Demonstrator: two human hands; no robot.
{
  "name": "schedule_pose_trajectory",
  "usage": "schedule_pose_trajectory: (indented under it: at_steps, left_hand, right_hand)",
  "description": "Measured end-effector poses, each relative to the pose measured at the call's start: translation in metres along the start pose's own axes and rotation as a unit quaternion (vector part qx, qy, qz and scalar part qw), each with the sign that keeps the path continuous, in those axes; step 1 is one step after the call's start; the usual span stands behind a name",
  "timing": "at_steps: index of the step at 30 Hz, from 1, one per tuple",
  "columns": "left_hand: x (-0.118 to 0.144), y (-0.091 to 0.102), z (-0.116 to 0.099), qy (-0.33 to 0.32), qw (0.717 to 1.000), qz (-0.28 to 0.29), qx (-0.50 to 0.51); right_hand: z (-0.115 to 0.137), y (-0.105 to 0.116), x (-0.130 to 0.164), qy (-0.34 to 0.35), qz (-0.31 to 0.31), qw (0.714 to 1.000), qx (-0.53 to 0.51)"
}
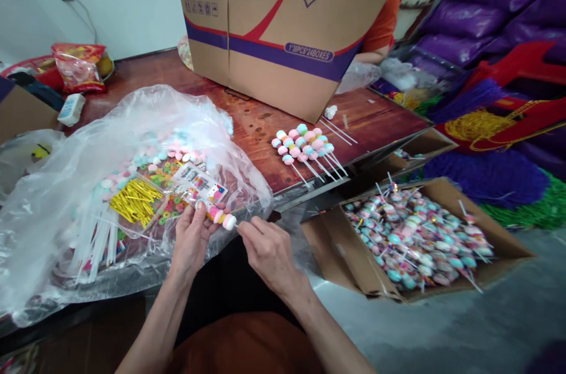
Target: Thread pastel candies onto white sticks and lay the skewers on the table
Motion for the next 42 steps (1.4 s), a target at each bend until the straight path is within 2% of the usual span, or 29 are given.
schedule_pose_trajectory:
  at_steps: [2, 6, 10, 18, 22, 25, 29, 33, 35, 37, 39, 42]
  left_hand:
    - [-0.001, 0.001, 0.001, 0.020, 1.000, -0.004, 0.013]
    - [-0.002, -0.001, 0.002, 0.027, 0.999, 0.001, 0.028]
    - [-0.001, -0.001, 0.007, 0.025, 1.000, 0.006, 0.017]
    - [-0.001, -0.001, 0.014, 0.041, 0.998, 0.032, 0.029]
    - [-0.004, 0.002, 0.007, 0.024, 0.999, 0.027, 0.029]
    - [-0.006, 0.004, 0.002, 0.039, 0.998, 0.030, 0.036]
    - [-0.003, 0.004, 0.004, 0.053, 0.998, 0.024, 0.030]
    - [0.002, 0.004, 0.010, 0.038, 0.999, 0.013, 0.024]
    - [0.002, 0.006, 0.007, 0.027, 0.999, 0.011, 0.027]
    - [0.000, 0.008, 0.001, 0.021, 0.999, 0.018, 0.026]
    - [-0.002, 0.011, -0.005, 0.015, 0.999, 0.024, 0.024]
    - [-0.002, 0.010, -0.008, 0.015, 0.999, 0.038, 0.014]
  right_hand:
    - [-0.004, 0.000, -0.002, -0.015, 0.019, 0.999, -0.022]
    - [-0.012, -0.009, -0.002, -0.088, 0.085, 0.986, -0.117]
    - [-0.006, -0.017, -0.002, -0.098, 0.103, 0.980, -0.143]
    - [0.008, -0.021, -0.016, -0.112, 0.042, 0.982, -0.146]
    - [0.019, -0.023, -0.025, -0.095, -0.003, 0.982, -0.165]
    - [0.019, -0.024, -0.024, -0.089, 0.003, 0.982, -0.169]
    - [0.013, -0.029, -0.020, -0.124, 0.023, 0.976, -0.178]
    - [0.021, -0.033, -0.024, -0.130, -0.020, 0.980, -0.146]
    - [0.026, -0.036, -0.025, -0.125, -0.021, 0.982, -0.143]
    - [0.024, -0.039, -0.022, -0.131, 0.019, 0.978, -0.163]
    - [0.016, -0.045, -0.014, -0.156, 0.097, 0.961, -0.207]
    - [0.007, -0.057, 0.003, -0.196, 0.219, 0.904, -0.311]
Point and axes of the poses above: each hand's wrist, its own x-axis away from the middle knuckle, its own y-axis out of the back of the hand, z = x × y, the point moved 8 cm from there along -x, towards the middle knuckle, and after that the axes turned 14 degrees about x, right-handed, at the moved point
